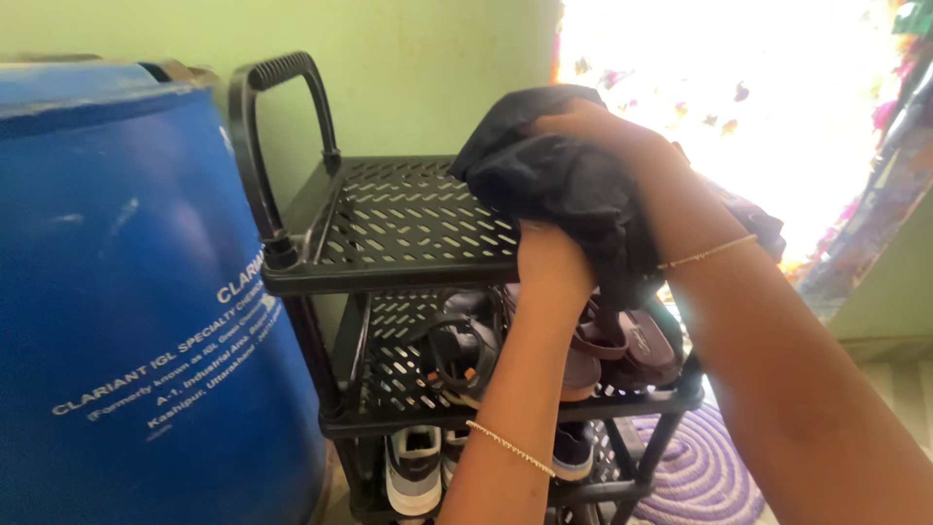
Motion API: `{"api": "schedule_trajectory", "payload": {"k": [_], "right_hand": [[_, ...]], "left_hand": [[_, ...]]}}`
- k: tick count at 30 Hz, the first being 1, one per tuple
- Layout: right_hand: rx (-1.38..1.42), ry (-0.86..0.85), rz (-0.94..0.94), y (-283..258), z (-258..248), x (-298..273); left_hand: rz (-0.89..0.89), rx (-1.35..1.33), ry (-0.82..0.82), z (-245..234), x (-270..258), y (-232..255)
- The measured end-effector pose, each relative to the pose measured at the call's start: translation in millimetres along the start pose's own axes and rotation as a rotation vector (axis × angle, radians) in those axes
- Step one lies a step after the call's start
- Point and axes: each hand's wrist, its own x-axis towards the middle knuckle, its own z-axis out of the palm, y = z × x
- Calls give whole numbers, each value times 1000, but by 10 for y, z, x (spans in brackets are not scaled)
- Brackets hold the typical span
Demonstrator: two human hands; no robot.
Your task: The person organizes various shoes on a multi-tiered black plastic shoe rack. They pick up pairs of sandals and sneakers from the floor and place them onto the shelves, adjusting their positions to fit neatly.
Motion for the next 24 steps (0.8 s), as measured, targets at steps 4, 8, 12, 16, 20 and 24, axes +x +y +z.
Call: {"api": "schedule_trajectory", "payload": {"k": [4, 8, 12, 16, 20, 24], "right_hand": [[-225, -255, 352, -468, -24, 162], [-68, -504, 286, -977, -473, 391], [168, -439, 645, -1344, -690, 623], [280, -312, 778, -1340, -653, 681], [300, -387, 681, -939, -413, 615], [90, -444, 193, -290, -244, 377]], "left_hand": [[-14, 55, -40, 52, -71, -10], [-25, 124, -111, 197, -274, -31], [-30, 187, -116, 332, -376, -51], [-4, 224, -4, 340, -314, -53], [25, 150, -2, 251, -261, 1], [-47, 0, -70, 140, -209, 54]]}}
